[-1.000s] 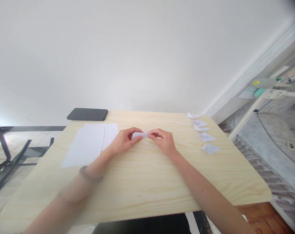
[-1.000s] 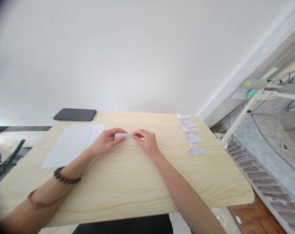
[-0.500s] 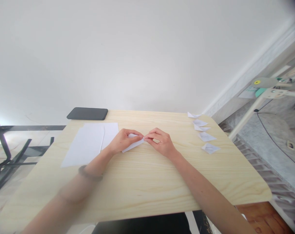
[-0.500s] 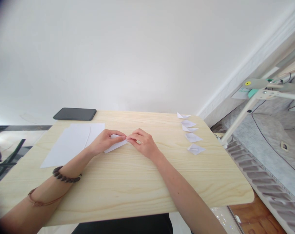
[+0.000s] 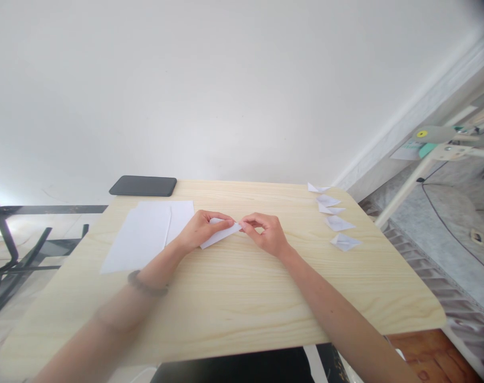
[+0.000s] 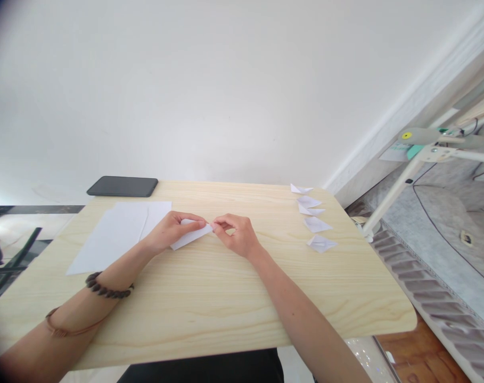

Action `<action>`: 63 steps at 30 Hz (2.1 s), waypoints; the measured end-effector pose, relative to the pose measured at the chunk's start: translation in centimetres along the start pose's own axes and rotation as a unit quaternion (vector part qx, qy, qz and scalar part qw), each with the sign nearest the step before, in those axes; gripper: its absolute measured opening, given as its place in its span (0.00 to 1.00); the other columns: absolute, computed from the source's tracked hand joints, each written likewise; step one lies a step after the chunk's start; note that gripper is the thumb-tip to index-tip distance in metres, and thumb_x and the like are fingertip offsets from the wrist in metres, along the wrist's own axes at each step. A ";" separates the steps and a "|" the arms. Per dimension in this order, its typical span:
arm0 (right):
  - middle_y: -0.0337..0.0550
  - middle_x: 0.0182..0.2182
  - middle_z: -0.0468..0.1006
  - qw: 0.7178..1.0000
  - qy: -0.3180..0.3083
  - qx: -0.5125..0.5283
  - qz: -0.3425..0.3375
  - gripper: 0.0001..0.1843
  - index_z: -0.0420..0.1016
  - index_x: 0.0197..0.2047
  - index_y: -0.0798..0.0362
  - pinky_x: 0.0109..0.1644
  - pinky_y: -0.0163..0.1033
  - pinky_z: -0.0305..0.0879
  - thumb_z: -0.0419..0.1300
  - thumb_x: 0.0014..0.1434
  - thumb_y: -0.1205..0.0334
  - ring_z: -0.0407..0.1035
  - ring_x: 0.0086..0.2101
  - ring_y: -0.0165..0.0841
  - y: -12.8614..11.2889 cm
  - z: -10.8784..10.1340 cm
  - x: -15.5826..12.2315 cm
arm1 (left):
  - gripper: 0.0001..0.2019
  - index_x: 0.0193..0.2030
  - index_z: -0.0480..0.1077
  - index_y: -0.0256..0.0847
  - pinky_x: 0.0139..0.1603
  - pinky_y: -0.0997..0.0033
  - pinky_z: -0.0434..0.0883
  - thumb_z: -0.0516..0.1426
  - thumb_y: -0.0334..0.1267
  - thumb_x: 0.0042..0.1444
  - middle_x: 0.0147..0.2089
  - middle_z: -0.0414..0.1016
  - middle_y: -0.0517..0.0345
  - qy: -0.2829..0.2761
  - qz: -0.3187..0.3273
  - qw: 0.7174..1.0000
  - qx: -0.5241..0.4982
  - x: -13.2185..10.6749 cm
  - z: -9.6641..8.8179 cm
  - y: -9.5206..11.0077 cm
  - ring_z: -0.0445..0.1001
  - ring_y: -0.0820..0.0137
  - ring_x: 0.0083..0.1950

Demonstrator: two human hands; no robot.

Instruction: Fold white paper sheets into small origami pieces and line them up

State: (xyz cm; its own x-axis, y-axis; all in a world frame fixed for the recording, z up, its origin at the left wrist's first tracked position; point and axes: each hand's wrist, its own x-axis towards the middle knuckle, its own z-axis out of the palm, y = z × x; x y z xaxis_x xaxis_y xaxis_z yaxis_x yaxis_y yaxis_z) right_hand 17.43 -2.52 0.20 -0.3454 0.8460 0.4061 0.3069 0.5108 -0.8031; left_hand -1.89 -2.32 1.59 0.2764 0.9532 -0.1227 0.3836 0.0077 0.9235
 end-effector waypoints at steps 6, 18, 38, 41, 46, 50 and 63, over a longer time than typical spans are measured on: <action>0.40 0.24 0.75 0.997 -0.024 0.021 0.069 0.12 0.71 0.29 0.55 0.33 0.34 0.68 0.52 0.55 0.56 0.71 0.27 0.29 0.7 -0.1 0.1 | 0.18 0.36 0.75 0.39 0.14 0.77 0.50 0.55 0.51 0.46 0.22 0.72 0.59 0.011 0.012 1.000 0.023 -0.3 0.2 0.4 0.58 0.77 0.16; 0.38 0.27 0.73 0.996 -0.047 0.064 0.028 0.06 0.68 0.34 0.53 0.30 0.32 0.67 0.56 0.52 0.61 0.69 0.24 0.25 0.3 0.1 0.0 | 0.17 0.33 0.75 0.41 0.16 0.79 0.53 0.56 0.52 0.45 0.24 0.73 0.60 0.021 0.005 0.999 0.034 -0.1 0.1 0.3 0.62 0.77 0.20; 0.40 0.30 0.75 0.984 -0.026 -0.090 -0.151 0.08 0.71 0.35 0.53 0.37 0.33 0.66 0.53 0.53 0.68 0.69 0.30 0.26 0.1 0.2 -0.1 | 0.16 0.31 0.72 0.36 0.20 0.79 0.59 0.55 0.49 0.47 0.26 0.75 0.55 -0.095 -0.035 0.992 -0.076 -0.1 -0.4 0.9 0.66 0.76 0.22; 0.40 0.31 0.75 0.986 -0.031 -0.080 -0.142 0.07 0.70 0.34 0.53 0.37 0.33 0.65 0.52 0.53 0.69 0.68 0.30 0.26 0.0 0.3 -0.1 | 0.15 0.31 0.71 0.36 0.21 0.79 0.60 0.56 0.47 0.47 0.26 0.75 0.56 -0.100 -0.030 0.990 -0.091 -0.1 -0.4 0.7 0.67 0.75 0.23; 0.38 0.27 0.73 0.996 -0.045 -0.051 -0.054 0.05 0.67 0.35 0.54 0.31 0.30 0.62 0.53 0.52 0.65 0.65 0.25 0.24 -0.1 0.2 -0.1 | 0.14 0.31 0.71 0.36 0.24 0.77 0.62 0.56 0.47 0.47 0.28 0.75 0.56 -0.079 -0.001 0.994 -0.074 -0.1 -0.1 0.3 0.69 0.73 0.26; 0.36 0.22 0.70 0.994 -0.086 -0.066 0.000 0.08 0.68 0.28 0.55 0.26 0.29 0.56 0.51 0.54 0.63 0.59 0.21 0.23 0.1 0.0 -0.1 | 0.14 0.31 0.71 0.37 0.25 0.77 0.62 0.56 0.47 0.47 0.30 0.74 0.57 -0.047 0.031 0.998 -0.021 -0.1 0.2 0.2 0.69 0.72 0.29; 0.35 0.21 0.66 0.986 -0.161 0.008 0.042 0.09 0.67 0.27 0.55 0.26 0.29 0.54 0.47 0.53 0.70 0.58 0.22 0.23 0.2 -0.4 0.0 | 0.14 0.30 0.72 0.37 0.25 0.77 0.63 0.55 0.47 0.47 0.30 0.75 0.58 -0.035 0.065 0.997 0.007 -0.2 0.3 0.2 0.70 0.72 0.29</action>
State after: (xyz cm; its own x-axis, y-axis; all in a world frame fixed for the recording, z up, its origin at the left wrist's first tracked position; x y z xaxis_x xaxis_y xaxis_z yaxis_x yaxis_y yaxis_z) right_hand 17.81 -2.43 0.22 -0.5840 0.7915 0.1802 0.3338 0.4366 -0.8355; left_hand -1.59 -2.56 1.71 0.3857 0.9222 -0.0280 0.3520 -0.1190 0.9284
